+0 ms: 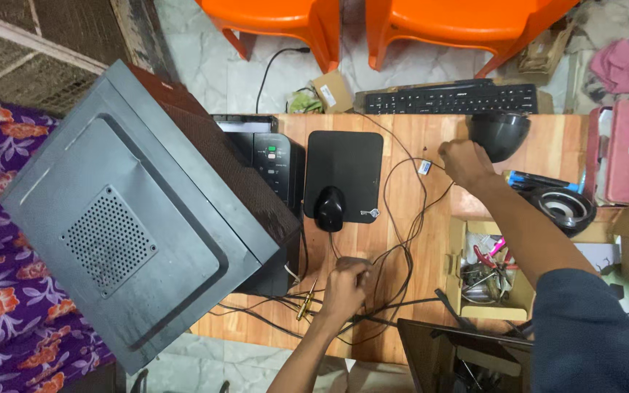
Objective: The person disassembles a computer case, disconnects internal components, and uses a screwdriver to secure parts of the chassis.
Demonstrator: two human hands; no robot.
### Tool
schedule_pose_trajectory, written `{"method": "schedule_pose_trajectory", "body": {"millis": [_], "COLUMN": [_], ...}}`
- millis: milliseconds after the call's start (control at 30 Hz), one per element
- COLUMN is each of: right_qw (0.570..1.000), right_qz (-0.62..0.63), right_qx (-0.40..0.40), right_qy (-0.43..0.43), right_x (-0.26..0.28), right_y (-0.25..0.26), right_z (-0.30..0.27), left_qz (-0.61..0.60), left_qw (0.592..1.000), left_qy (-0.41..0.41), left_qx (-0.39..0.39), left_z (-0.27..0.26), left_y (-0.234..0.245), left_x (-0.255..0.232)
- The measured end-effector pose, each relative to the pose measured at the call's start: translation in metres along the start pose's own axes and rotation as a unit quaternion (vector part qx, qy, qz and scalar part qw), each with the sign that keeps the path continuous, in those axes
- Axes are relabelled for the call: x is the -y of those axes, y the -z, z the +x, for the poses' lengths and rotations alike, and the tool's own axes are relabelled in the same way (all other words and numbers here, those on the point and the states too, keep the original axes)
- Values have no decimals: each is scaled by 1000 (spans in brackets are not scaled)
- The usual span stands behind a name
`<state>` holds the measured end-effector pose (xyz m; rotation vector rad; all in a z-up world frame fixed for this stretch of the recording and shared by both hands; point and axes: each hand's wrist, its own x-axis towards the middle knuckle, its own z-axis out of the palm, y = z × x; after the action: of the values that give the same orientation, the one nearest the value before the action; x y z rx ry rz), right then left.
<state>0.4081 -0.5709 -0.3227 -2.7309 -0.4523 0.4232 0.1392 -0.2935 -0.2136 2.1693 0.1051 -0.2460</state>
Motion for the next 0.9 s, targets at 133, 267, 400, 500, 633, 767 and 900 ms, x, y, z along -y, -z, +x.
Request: {"method": "schedule_pose_trajectory", "body": {"millis": [133,267,400,500,633,767,900], "right_qw": [1000,997,996,992,986,991,991], "right_qz": [1,-59,-83,-121,-162,-130,-131], "right_qx": [14,44,33,34,23,-1,35], "right_qy": [1,-32,-25,3,27,-6,4], "right_x": [12,17,8,0,-4,5,20], "right_y": [-10,-37,-59,-65,-71,-69,-32], "right_z": [19,35,44,47,56,56,51], "left_qz": [5,5,17,21,-7,67,146], "left_qw": [1000,996,996,996,984,955,937], "left_qy": [29,86,79,72,168,244,274], "left_qx": [2,4,-25,-44,-57,-151,-159], "left_z": [-14,-23,-34,-50,-86,-129,-153], "left_y": [0,7,12,18,28,35,45], "left_x": [9,20,33,47,72,99,120]}}
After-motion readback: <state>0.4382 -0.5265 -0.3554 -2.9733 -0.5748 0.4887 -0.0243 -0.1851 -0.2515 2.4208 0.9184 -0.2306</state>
